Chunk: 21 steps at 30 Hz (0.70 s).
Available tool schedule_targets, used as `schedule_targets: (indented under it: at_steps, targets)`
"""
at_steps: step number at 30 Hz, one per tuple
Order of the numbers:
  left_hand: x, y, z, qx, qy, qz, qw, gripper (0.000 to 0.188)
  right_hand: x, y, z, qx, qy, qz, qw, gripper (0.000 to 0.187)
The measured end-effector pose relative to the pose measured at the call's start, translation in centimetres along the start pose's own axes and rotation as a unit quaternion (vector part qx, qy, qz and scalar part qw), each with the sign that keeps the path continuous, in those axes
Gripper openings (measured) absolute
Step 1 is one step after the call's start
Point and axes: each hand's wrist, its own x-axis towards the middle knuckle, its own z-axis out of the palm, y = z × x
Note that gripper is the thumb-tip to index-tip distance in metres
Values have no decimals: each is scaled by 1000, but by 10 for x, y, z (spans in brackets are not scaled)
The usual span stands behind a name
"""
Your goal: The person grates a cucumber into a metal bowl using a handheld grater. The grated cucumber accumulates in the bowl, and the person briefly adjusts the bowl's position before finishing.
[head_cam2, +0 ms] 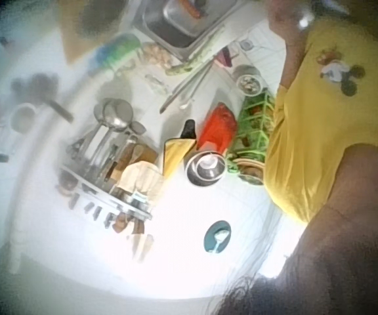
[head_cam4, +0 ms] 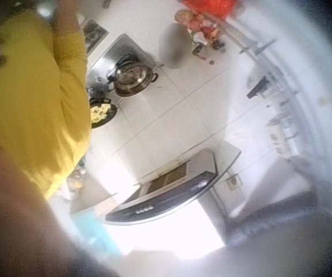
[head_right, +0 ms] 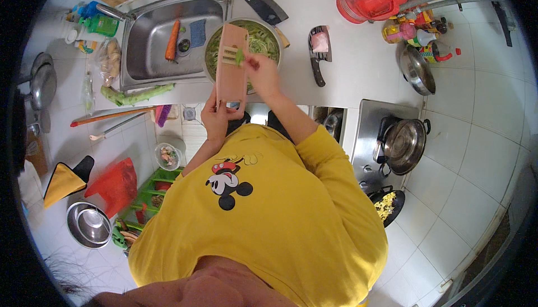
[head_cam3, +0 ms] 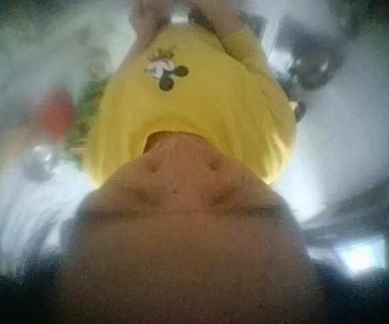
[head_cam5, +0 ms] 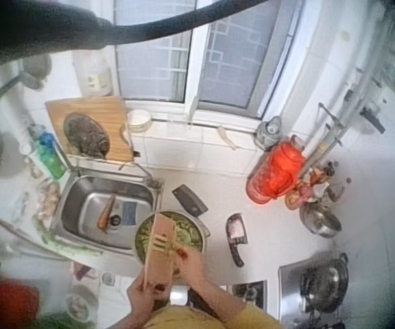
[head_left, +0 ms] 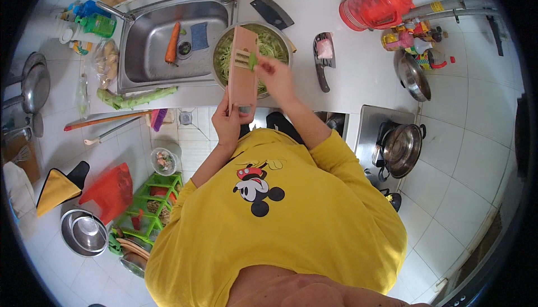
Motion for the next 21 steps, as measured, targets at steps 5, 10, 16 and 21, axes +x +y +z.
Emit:
schedule_targets:
  at_steps: [5, 10, 16, 21]
  targets:
    - [0, 6, 4, 3, 3, 3, 1000, 52, -36, 0, 15, 59, -8, 0, 998, 35]
    - [-3, 9, 7, 6, -15, 9, 1000, 51, -23, 3, 15, -7, 20, -6, 1000, 31]
    - [-4, 6, 3, 42, -24, 19, 999, 50, 2, 4, 16, -39, 66, -5, 997, 29]
    - [-5, 4, 3, 20, -19, 6, 1000, 51, 35, 4, 14, -26, 56, 8, 998, 28]
